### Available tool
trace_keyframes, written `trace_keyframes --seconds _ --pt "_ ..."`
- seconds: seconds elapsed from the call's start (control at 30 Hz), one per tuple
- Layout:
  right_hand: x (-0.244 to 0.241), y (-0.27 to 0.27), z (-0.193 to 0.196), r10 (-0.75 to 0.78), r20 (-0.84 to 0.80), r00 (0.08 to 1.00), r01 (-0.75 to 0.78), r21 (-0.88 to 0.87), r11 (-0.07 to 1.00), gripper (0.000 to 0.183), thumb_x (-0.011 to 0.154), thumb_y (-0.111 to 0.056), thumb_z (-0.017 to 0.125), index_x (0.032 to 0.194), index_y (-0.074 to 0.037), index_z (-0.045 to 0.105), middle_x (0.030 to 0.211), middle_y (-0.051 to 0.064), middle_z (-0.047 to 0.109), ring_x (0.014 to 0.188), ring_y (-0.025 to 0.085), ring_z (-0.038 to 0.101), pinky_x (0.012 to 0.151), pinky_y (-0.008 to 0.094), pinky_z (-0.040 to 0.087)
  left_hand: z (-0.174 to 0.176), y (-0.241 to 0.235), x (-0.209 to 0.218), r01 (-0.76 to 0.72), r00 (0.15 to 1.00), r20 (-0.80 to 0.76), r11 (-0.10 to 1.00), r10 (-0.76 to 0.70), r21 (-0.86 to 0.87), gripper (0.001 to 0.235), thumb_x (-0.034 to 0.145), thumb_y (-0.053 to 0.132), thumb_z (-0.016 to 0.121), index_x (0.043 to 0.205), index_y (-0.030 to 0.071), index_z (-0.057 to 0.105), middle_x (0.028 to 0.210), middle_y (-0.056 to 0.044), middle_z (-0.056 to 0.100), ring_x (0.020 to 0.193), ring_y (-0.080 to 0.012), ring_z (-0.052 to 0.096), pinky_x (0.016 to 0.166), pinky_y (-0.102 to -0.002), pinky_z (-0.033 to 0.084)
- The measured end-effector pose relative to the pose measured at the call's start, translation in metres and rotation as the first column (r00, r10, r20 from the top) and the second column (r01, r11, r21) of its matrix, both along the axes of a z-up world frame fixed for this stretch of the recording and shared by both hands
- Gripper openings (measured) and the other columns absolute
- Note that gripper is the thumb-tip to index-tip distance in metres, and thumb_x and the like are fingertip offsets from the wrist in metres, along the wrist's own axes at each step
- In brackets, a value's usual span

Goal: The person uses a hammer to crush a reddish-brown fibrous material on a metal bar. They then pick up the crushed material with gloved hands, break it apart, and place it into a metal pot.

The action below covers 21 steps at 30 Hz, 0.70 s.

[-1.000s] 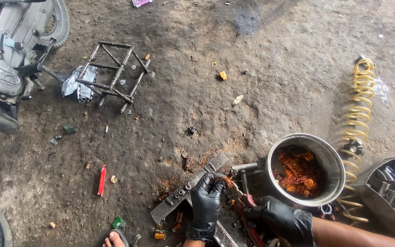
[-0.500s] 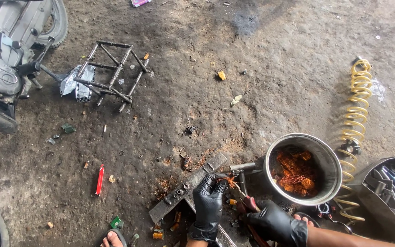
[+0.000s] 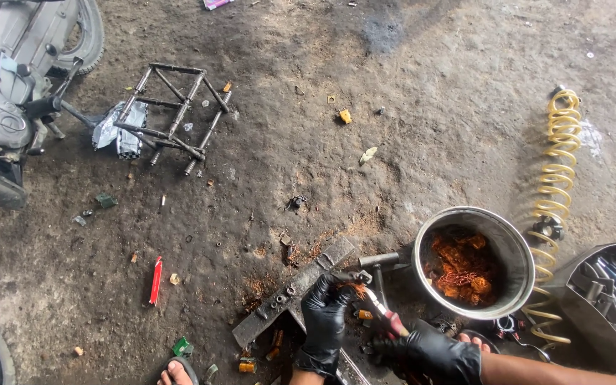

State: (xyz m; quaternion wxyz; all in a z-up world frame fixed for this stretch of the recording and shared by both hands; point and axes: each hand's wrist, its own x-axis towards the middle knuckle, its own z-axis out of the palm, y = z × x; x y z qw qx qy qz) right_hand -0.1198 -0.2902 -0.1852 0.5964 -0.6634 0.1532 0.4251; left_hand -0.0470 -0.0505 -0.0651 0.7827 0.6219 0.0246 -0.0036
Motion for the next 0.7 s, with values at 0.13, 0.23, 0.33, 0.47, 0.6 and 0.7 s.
trace_keyframes --seconds 0.13,0.23,0.33,0.47,0.6,0.7 --pt "-0.012 -0.007 -0.019 0.0 0.04 0.999 0.001 -0.018 1.0 0.06 0.101 -0.055 0.055 0.112 0.002 0.072 0.089 0.009 0.072 0.074 0.014 0.064 0.067 0.03 0.054 0.007 -0.007 -0.009 0.063 0.995 0.083 0.997 -0.059 -0.054 0.017 0.087 -0.002 0.074 0.103 0.005 0.073 0.104 -0.01 0.079 0.101 -0.0211 0.076 0.09 -0.038 0.064" --pt "-0.017 -0.012 -0.023 0.008 0.069 0.998 -0.005 -0.037 0.999 0.055 0.1 -0.054 0.054 0.11 -0.004 0.071 0.091 0.007 0.074 0.076 0.012 0.066 0.069 0.029 0.054 0.009 -0.007 -0.01 0.066 0.99 0.129 0.997 -0.06 -0.043 0.019 0.087 -0.005 0.073 0.104 0.004 0.071 0.108 -0.011 0.079 0.103 -0.0219 0.075 0.092 -0.038 0.062" --pt "-0.019 -0.007 -0.026 -0.024 0.054 0.998 0.026 -0.038 0.999 0.049 0.099 -0.05 0.058 0.109 -0.004 0.071 0.089 0.007 0.072 0.074 0.013 0.064 0.067 0.03 0.052 0.012 -0.004 -0.01 0.054 0.983 0.176 0.998 -0.046 -0.041 0.017 0.089 -0.005 0.073 0.104 0.003 0.071 0.109 -0.012 0.078 0.104 -0.0221 0.075 0.092 -0.037 0.062" --pt "-0.031 -0.014 -0.089 0.092 0.052 0.994 -0.065 -0.394 0.917 0.032 0.097 -0.039 0.052 0.11 -0.015 0.069 0.088 -0.002 0.076 0.073 0.01 0.067 0.067 0.031 0.051 0.007 -0.002 -0.008 0.026 0.978 0.207 0.998 -0.013 -0.061 0.014 0.091 -0.001 0.073 0.104 0.003 0.072 0.107 -0.012 0.079 0.101 -0.0216 0.075 0.09 -0.037 0.063" --pt "-0.014 0.015 -0.047 -0.148 0.289 0.946 0.132 0.073 0.989 0.028 0.083 -0.023 0.079 0.106 -0.009 0.072 0.087 -0.001 0.075 0.077 0.008 0.066 0.068 0.03 0.055 -0.013 -0.012 -0.008 -0.021 0.991 0.13 0.989 0.04 -0.15 0.013 0.091 0.004 0.073 0.104 0.003 0.074 0.102 -0.012 0.079 0.096 -0.0218 0.076 0.087 -0.038 0.063" --pt "0.0 0.028 -0.019 -0.053 -0.006 0.999 0.052 -0.1 0.994 0.029 0.094 -0.034 0.071 0.093 -0.005 0.074 0.068 -0.001 0.068 0.061 0.011 0.059 0.054 0.032 0.045 -0.008 -0.015 -0.008 -0.078 0.997 0.0 0.955 0.081 -0.285 0.014 0.088 0.006 0.073 0.102 0.002 0.074 0.099 -0.011 0.079 0.094 -0.0218 0.075 0.087 -0.037 0.062"
